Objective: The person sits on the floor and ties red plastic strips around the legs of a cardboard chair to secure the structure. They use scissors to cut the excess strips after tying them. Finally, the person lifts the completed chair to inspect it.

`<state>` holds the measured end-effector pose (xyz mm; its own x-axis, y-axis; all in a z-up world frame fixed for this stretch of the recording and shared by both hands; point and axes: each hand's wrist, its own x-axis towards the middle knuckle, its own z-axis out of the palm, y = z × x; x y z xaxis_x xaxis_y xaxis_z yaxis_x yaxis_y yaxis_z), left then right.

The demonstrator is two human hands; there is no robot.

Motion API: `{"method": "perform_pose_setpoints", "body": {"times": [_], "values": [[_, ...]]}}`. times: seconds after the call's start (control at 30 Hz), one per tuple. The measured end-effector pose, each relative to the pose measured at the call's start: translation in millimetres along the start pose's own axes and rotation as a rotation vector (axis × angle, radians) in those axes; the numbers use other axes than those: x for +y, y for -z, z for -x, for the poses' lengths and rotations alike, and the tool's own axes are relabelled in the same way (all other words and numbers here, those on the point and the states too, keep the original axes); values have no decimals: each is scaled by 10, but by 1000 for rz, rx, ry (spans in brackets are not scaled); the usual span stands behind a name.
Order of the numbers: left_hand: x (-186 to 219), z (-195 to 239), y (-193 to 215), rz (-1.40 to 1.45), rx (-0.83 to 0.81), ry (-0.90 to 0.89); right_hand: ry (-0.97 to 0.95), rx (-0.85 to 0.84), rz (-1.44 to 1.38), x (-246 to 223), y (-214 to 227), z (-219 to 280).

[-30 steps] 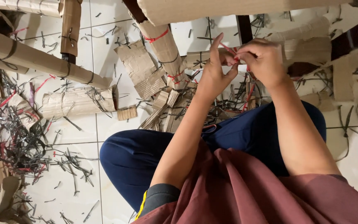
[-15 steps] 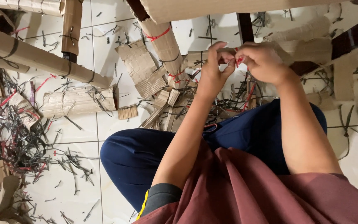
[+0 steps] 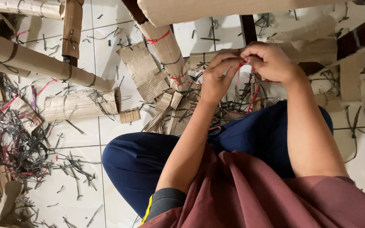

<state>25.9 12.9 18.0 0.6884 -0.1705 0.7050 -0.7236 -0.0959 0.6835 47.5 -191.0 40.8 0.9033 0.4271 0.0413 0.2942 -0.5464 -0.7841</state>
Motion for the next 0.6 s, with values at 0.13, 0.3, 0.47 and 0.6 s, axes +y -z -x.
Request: {"method": "perform_pose_setpoints", "body": {"times": [0.13,0.3,0.47,0.6], "values": [[0,36,3,-26,-21,70,-6,76,-11,-158,-4,41],[-25,112,26,-45,-101,130,162,467,252,-48,-191,-78],[15,78,88,-158,-181,64,227,644,623,277,-409,-380],[-87,74,105,-283,-250,12,84,627,766,567,-511,-561]]}}
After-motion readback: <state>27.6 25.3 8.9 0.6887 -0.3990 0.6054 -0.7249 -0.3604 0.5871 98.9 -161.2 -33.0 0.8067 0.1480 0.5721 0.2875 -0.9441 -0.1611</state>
